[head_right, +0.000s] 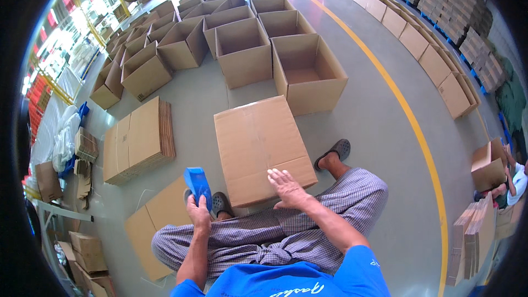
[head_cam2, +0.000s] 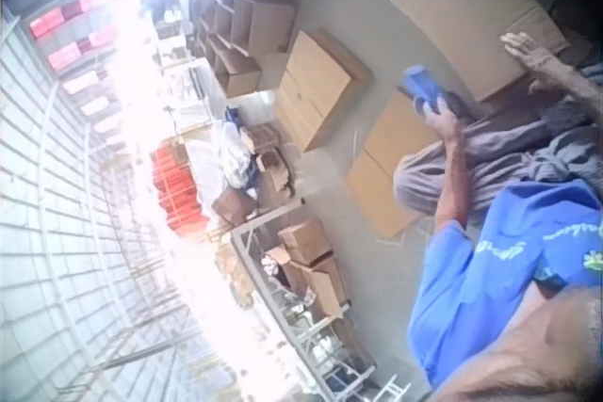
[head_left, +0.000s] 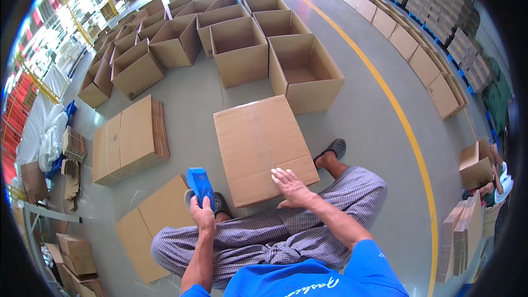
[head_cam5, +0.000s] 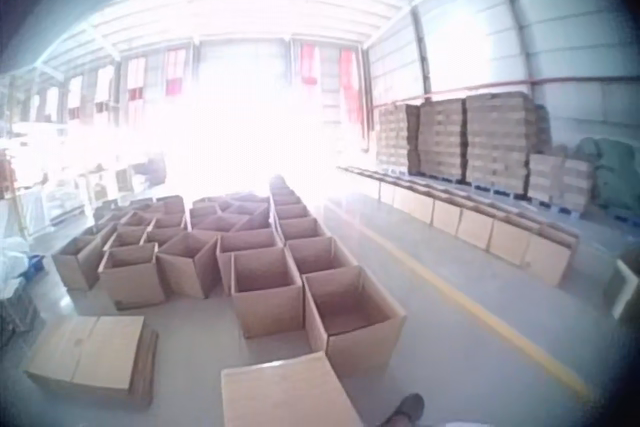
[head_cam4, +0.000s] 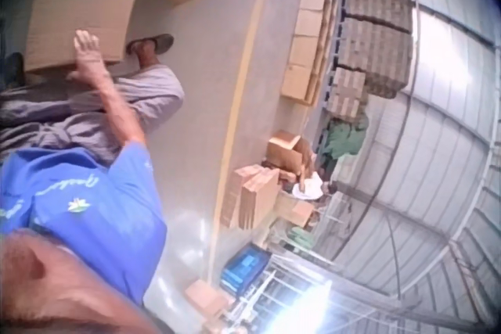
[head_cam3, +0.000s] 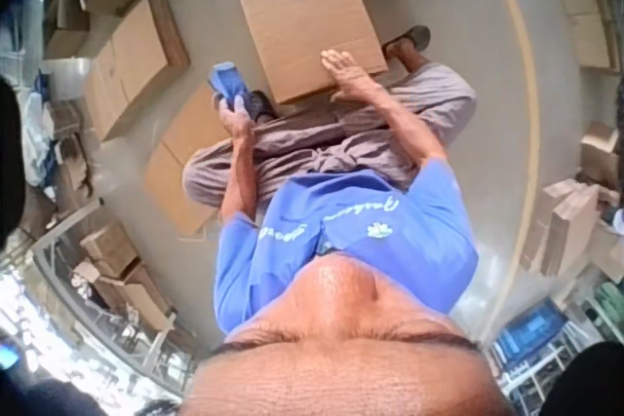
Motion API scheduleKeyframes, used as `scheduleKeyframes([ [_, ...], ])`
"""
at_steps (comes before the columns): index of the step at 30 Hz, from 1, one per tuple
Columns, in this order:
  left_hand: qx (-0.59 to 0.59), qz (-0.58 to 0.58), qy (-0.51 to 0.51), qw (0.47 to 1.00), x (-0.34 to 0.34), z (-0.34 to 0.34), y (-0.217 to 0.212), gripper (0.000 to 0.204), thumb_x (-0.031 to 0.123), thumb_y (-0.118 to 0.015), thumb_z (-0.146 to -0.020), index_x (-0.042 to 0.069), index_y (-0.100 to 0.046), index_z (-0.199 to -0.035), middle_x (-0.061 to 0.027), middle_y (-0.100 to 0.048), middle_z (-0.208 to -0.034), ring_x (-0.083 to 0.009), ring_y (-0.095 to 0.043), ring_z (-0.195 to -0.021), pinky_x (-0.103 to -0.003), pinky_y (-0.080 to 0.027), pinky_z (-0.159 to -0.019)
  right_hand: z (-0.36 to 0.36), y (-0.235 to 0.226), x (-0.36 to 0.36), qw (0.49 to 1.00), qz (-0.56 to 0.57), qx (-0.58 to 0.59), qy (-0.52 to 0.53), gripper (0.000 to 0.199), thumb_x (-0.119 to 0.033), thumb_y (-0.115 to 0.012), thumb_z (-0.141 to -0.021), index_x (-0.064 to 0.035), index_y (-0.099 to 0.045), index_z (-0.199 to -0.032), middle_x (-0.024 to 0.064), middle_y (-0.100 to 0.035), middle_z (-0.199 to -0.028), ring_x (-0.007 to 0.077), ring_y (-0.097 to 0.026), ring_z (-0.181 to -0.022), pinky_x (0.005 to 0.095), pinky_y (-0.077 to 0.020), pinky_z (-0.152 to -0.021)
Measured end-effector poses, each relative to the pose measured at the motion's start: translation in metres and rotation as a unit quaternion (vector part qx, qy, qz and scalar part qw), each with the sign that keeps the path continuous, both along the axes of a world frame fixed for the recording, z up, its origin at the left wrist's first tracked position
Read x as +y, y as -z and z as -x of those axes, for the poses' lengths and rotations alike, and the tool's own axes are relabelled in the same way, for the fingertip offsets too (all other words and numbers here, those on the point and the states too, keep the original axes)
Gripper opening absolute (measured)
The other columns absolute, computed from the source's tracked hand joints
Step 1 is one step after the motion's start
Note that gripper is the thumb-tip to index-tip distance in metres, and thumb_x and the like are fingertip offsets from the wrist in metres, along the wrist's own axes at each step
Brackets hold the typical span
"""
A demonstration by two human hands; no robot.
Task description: The person sits on the warehouse floor and assembles flat-packed cardboard boxes. They fold the flaps to form the box shape, then use a handheld tape dispenser to seal the seams. The person repeats this process for several boxes, placing finished ones aside.
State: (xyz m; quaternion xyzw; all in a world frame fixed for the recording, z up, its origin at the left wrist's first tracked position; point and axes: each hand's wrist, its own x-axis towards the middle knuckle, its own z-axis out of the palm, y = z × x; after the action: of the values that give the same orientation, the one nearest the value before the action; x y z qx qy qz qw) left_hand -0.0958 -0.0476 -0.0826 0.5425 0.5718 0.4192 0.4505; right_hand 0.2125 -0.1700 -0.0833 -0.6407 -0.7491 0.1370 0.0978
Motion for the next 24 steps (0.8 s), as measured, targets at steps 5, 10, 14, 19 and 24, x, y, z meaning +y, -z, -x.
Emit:
scheduleKeyframes([
  [5,-0.072,-0.026,0.102,0.992,0.011,-0.013,-0.037,0.024,0.009,-0.06,-0.094,-0.002,-0.059,-0.115,-0.0036,-0.065,-0.098,-0.0095,-0.057,-0.085,-0.026,-0.048,-0.078,0.012,0.029,0.003,0.996,-0.068,-0.027,0.052,0.089,-0.033,-0.08,-0.071,-0.0005,-0.038,-0.142,0.0139,-0.035,-0.151,0.0296,-0.029,-0.143,0.0455,-0.0233,-0.118],
  [10,0.183,-0.246,0.231,0.923,0.001,-0.043,-0.052,0.024,0.007,-0.068,-0.081,0.005,-0.067,-0.105,-0.0095,-0.068,-0.097,-0.0244,-0.063,-0.091,-0.038,-0.045,-0.083,0.011,0.042,0.008,0.982,-0.163,-0.089,0.033,0.068,-0.028,-0.08,-0.071,-0.0011,-0.052,-0.128,0.014,-0.048,-0.139,0.0316,-0.045,-0.129,0.0464,-0.0333,-0.111],
  [14,0.268,-0.421,0.31,0.809,-0.001,-0.054,-0.082,0.025,0.007,-0.066,-0.078,0.011,-0.068,-0.103,-0.0025,-0.07,-0.098,-0.0215,-0.061,-0.101,-0.044,-0.035,-0.093,0.021,0.018,0.014,0.991,-0.086,0.054,0.088,0.062,-0.026,-0.081,-0.071,0.0004,-0.055,-0.121,0.015,-0.055,-0.128,0.0349,-0.05,-0.12,0.0476,-0.0393,-0.104],
  [19,0.293,-0.476,0.377,0.739,-0.006,-0.051,-0.099,0.027,0.006,-0.065,-0.078,0.012,-0.069,-0.104,-0.0004,-0.07,-0.1,-0.0207,-0.06,-0.106,-0.046,-0.035,-0.097,0.001,-0.033,-0.005,0.883,-0.165,0.4,0.181,0.099,-0.021,-0.085,-0.07,-0.0058,-0.027,-0.149,0.0195,-0.035,-0.149,0.036,-0.037,-0.137,0.0447,-0.0297,-0.115],
  [24,0.211,-0.353,0.498,0.763,-0.011,-0.051,-0.112,0.033,0.008,-0.072,-0.072,0.011,-0.069,-0.105,-0.0022,-0.069,-0.102,-0.0234,-0.059,-0.108,-0.043,-0.036,-0.099,-0.006,-0.1,-0.028,0.923,-0.115,0.365,0.029,0.071,-0.017,-0.083,-0.071,-0.0061,-0.051,-0.133,0.0143,-0.054,-0.133,0.0306,-0.048,-0.128,0.0422,-0.0364,-0.111],
])
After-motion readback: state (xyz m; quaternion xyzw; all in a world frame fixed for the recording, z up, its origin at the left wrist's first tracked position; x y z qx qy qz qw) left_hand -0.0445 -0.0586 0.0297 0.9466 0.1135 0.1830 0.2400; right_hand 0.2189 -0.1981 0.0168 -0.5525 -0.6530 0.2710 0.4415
